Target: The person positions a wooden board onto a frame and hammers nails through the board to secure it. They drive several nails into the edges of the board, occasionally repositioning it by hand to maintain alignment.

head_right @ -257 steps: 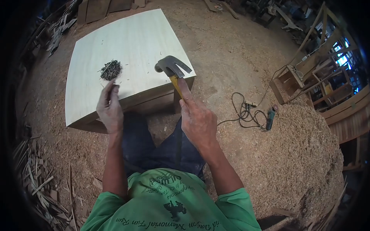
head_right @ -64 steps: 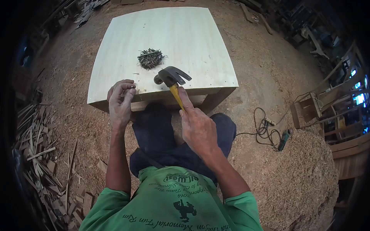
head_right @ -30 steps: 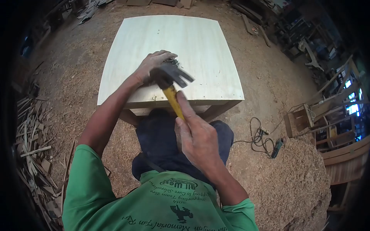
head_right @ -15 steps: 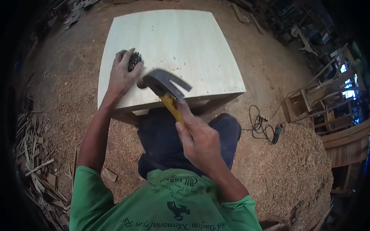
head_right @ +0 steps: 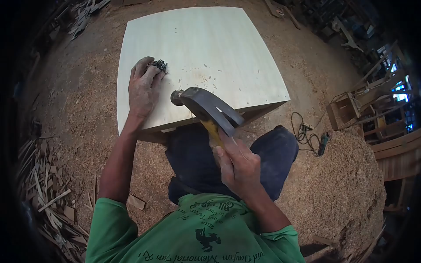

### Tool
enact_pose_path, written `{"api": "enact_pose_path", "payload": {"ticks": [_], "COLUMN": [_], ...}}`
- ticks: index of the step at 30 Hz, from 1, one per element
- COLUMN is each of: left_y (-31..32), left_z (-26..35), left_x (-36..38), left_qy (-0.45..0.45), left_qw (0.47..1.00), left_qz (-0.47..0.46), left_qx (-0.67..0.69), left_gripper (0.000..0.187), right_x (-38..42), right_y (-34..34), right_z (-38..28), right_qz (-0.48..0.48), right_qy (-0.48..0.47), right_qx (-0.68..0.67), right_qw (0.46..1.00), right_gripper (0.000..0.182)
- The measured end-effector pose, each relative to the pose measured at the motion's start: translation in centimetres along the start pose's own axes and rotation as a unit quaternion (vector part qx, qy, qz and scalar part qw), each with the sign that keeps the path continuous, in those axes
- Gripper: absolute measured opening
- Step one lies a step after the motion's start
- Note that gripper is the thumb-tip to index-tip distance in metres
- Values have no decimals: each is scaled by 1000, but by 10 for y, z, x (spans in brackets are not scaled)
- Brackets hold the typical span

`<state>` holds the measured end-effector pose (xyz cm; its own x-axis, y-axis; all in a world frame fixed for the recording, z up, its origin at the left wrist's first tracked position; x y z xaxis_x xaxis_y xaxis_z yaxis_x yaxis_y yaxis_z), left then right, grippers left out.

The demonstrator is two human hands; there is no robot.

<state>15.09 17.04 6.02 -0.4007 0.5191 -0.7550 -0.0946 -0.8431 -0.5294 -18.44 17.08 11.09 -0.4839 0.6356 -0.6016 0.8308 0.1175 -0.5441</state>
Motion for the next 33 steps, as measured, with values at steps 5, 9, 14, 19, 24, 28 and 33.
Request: {"api": "enact_pose_path", "payload": {"ticks": [5, 9, 14, 19, 24, 28, 33], "left_y": [-10, -13, -5, -17, -8, -14, -19], "left_z": [-2, -6, -27, 5, -4, 1, -20], "left_x": [-5, -5, -2, -4, -3, -4, -14], "left_qy": [-94, -196, -227, -53, -123, -160, -214], "left_qw": [988, 965, 946, 996, 988, 976, 939], "left_qz": [30, 81, 121, 31, 9, 48, 97], "left_qx": [117, 157, 195, 63, 92, 143, 251], "left_gripper": [12, 15, 22, 16, 14, 16, 22], "right_x": [14, 22, 37, 39, 45, 44, 20], "right_y": [6, 16, 26, 25, 29, 26, 14], "right_z": [8, 15, 18, 21, 29, 29, 34], "right_qz": [-160, -129, -104, -104, -85, -108, -141], "right_qy": [53, 104, 132, 107, 83, 67, 84], "right_qx": [134, 108, 68, 78, 71, 65, 30], "right_qw": [977, 980, 983, 986, 990, 990, 986], "right_gripper": [66, 68, 70, 73, 80, 82, 81]}}
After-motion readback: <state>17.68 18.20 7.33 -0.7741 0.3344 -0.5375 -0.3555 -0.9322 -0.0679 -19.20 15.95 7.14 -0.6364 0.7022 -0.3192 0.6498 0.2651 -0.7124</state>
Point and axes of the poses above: each hand's wrist, its own x-axis away from the middle knuckle, its own y-axis out of the palm, z = x × y, the point moved 1 cm from there along -x, towards the middle knuckle, and after that the axes turned 7 degrees about z, right-handed, at the moved point
